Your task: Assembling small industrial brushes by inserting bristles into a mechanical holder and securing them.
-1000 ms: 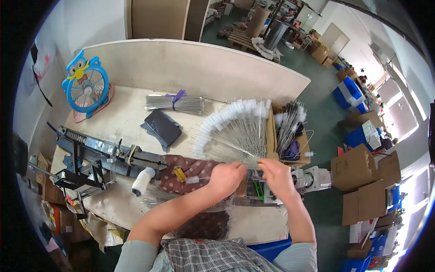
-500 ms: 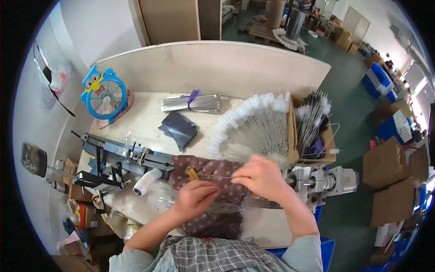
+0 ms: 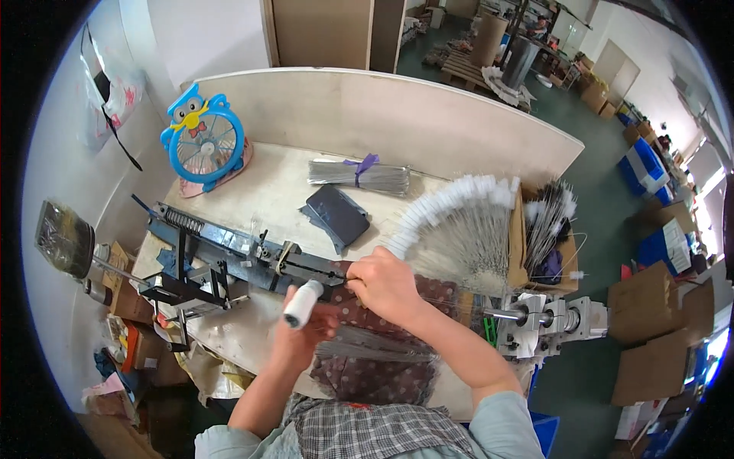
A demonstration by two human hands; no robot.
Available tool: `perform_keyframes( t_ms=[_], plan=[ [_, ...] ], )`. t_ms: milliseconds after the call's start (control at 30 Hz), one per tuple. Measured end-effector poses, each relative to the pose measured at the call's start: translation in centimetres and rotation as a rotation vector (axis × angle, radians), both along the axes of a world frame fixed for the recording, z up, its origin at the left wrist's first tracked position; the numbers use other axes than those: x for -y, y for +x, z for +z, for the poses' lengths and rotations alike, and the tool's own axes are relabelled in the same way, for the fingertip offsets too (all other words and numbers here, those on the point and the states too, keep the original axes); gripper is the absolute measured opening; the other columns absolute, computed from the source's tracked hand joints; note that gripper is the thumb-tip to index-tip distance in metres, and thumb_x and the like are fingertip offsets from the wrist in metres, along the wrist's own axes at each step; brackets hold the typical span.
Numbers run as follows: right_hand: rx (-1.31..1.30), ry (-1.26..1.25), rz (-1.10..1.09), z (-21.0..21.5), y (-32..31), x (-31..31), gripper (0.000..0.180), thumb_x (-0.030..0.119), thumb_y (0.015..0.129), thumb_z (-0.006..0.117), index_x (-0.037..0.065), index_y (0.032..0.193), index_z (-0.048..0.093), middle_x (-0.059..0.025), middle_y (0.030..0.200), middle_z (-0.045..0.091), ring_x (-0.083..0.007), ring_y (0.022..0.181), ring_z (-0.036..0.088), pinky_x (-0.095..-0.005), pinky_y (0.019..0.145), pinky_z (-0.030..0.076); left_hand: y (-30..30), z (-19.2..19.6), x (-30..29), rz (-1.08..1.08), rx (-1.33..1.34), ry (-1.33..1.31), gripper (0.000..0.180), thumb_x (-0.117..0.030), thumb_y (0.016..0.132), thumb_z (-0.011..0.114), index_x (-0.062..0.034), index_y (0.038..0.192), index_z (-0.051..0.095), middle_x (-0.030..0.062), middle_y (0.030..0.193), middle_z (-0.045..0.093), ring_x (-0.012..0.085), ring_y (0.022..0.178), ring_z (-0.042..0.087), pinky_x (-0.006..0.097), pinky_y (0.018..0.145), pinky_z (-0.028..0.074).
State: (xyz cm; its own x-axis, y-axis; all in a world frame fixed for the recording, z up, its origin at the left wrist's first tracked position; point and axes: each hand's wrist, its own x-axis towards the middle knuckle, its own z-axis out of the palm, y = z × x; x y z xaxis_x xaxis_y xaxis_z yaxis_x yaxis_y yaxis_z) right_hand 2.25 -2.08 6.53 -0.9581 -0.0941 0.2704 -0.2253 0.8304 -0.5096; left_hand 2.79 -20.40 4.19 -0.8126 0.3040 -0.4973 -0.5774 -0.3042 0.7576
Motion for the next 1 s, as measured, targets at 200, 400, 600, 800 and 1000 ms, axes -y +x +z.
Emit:
perform_keyframes(
  t_ms=[200, 400, 600, 800, 1000],
  plan=[
    [0.006, 0.018, -0.009, 0.6, 0.1, -0.2, 0.009, 0.018, 0.072, 0.066, 0.009, 0.074, 0.067, -0.0033, 0.073, 0.064, -0.0234, 0.078, 0.055, -0.0355, 0.068, 0.048, -1.8, -1.5, -1.1, -0.491, -0.581, -0.935, 0.048, -0.043, 0.072, 0.071, 0.0043, 0.066, 0.066, 0.0064, 0.056, 0.061, 0.0169, 0.049, 0.056, 0.032, 0.048, 0.042],
    [-0.213, -0.082, 0.001, 1.5, 2.5, -1.4, 0.014, 0.014, 0.075, 0.067, 0.009, 0.089, 0.068, -0.004, 0.076, 0.064, -0.0241, 0.086, 0.058, -0.0356, 0.071, 0.049, -1.3, -5.4, -1.1, -0.388, -0.444, -0.53, 0.033, -0.028, 0.081, 0.064, 0.0043, 0.083, 0.064, 0.0053, 0.064, 0.059, 0.0175, 0.059, 0.059, 0.03, 0.053, 0.045],
    [0.026, -0.11, 0.06, -0.5, 8.3, -3.4, 0.015, 0.012, 0.078, 0.067, 0.005, 0.092, 0.067, -0.0098, 0.088, 0.063, -0.027, 0.077, 0.062, -0.0331, 0.063, 0.051, 0.9, -5.7, -3.9, -0.166, -0.399, -0.018, 0.019, -0.009, 0.077, 0.063, 0.0022, 0.09, 0.056, 0.0076, 0.065, 0.06, 0.0163, 0.065, 0.061, 0.027, 0.058, 0.048],
    [-0.079, -0.092, -0.059, -6.6, 3.9, -1.1, 0.02, 0.017, 0.079, 0.065, 0.007, 0.096, 0.062, -0.0094, 0.088, 0.06, -0.028, 0.074, 0.062, -0.036, 0.061, 0.051, -0.9, -4.4, -2.1, -0.477, -0.63, -0.707, 0.015, -0.011, 0.076, 0.065, 0.0007, 0.073, 0.057, 0.0063, 0.061, 0.058, 0.0114, 0.057, 0.055, 0.03, 0.052, 0.045],
    [0.015, -0.044, 0.08, -5.5, 5.0, -1.8, 0.02, 0.021, 0.078, 0.067, 0.006, 0.088, 0.06, -0.0082, 0.084, 0.057, -0.0288, 0.071, 0.061, -0.0367, 0.06, 0.051, -2.6, -5.5, 5.4, 0.104, -0.195, -0.254, 0.029, -0.026, 0.086, 0.064, -0.0028, 0.099, 0.05, 0.0079, 0.094, 0.06, 0.0143, 0.071, 0.06, 0.027, 0.063, 0.05]
  ],
)
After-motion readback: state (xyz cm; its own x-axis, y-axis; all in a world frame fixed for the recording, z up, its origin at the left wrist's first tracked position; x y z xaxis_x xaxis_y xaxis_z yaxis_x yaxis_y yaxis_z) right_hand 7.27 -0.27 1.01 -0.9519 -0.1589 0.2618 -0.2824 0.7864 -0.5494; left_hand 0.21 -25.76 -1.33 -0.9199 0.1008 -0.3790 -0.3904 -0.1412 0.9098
